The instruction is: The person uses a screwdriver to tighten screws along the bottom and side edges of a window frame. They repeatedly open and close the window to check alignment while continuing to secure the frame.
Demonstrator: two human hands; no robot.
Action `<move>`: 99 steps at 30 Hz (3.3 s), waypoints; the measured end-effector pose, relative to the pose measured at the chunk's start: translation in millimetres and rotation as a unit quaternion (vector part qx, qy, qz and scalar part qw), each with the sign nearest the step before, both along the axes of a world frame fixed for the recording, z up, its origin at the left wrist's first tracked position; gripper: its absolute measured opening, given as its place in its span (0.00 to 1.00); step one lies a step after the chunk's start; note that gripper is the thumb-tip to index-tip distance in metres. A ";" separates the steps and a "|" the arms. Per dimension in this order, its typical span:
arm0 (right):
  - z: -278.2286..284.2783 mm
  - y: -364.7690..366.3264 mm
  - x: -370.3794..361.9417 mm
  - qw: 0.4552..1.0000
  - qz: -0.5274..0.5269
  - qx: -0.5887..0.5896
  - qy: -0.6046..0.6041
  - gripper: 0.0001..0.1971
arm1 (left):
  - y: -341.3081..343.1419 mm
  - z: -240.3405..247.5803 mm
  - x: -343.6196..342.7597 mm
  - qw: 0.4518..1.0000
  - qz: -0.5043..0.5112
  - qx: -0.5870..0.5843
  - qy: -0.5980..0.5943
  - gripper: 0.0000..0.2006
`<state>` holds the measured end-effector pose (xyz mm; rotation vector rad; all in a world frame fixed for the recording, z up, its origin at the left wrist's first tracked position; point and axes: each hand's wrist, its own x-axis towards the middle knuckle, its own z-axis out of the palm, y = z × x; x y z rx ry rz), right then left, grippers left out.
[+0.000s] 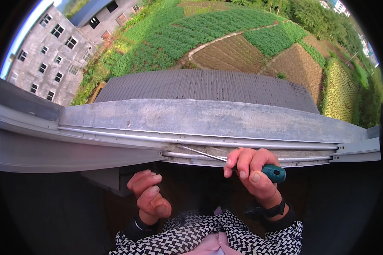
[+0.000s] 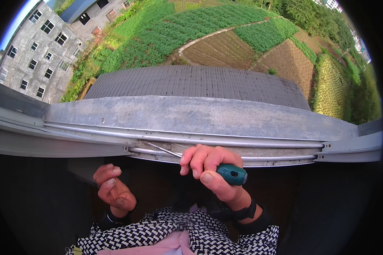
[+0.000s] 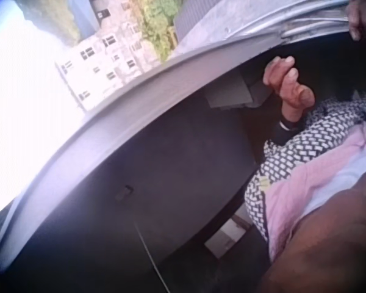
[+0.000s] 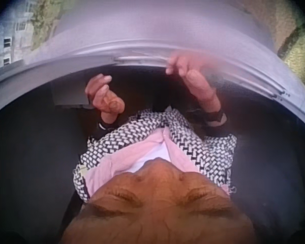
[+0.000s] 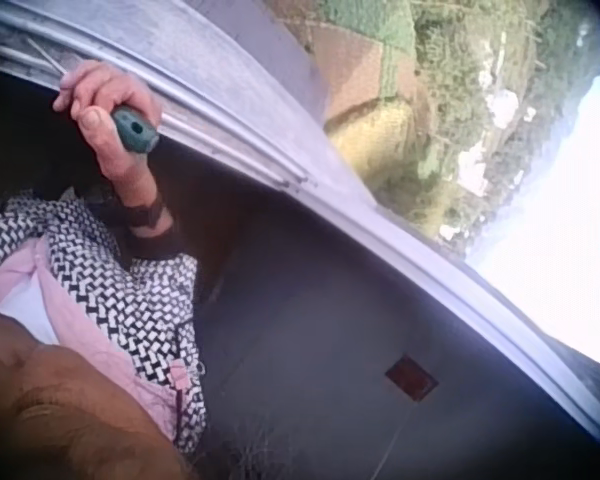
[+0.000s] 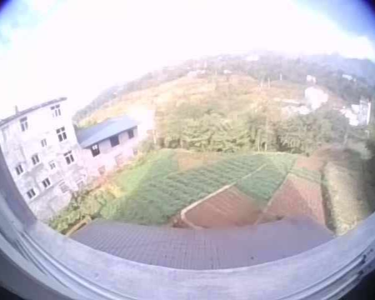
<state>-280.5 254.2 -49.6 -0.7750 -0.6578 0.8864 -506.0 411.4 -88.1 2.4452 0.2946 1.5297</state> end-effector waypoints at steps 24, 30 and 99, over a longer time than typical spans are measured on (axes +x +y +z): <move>0.3 3.0 4.6 0.996 0.011 0.053 0.069 0.08 | 0.4 7.3 -3.5 0.999 -0.026 0.026 0.008 0.20; 22.2 -41.9 26.6 0.994 -0.051 0.079 -0.056 0.11 | 2.4 7.5 -11.0 0.999 -0.028 0.022 -0.003 0.19; 9.7 4.9 -22.1 0.994 0.037 0.096 -0.028 0.12 | 55.8 86.2 -7.2 0.989 0.056 0.137 -0.001 0.27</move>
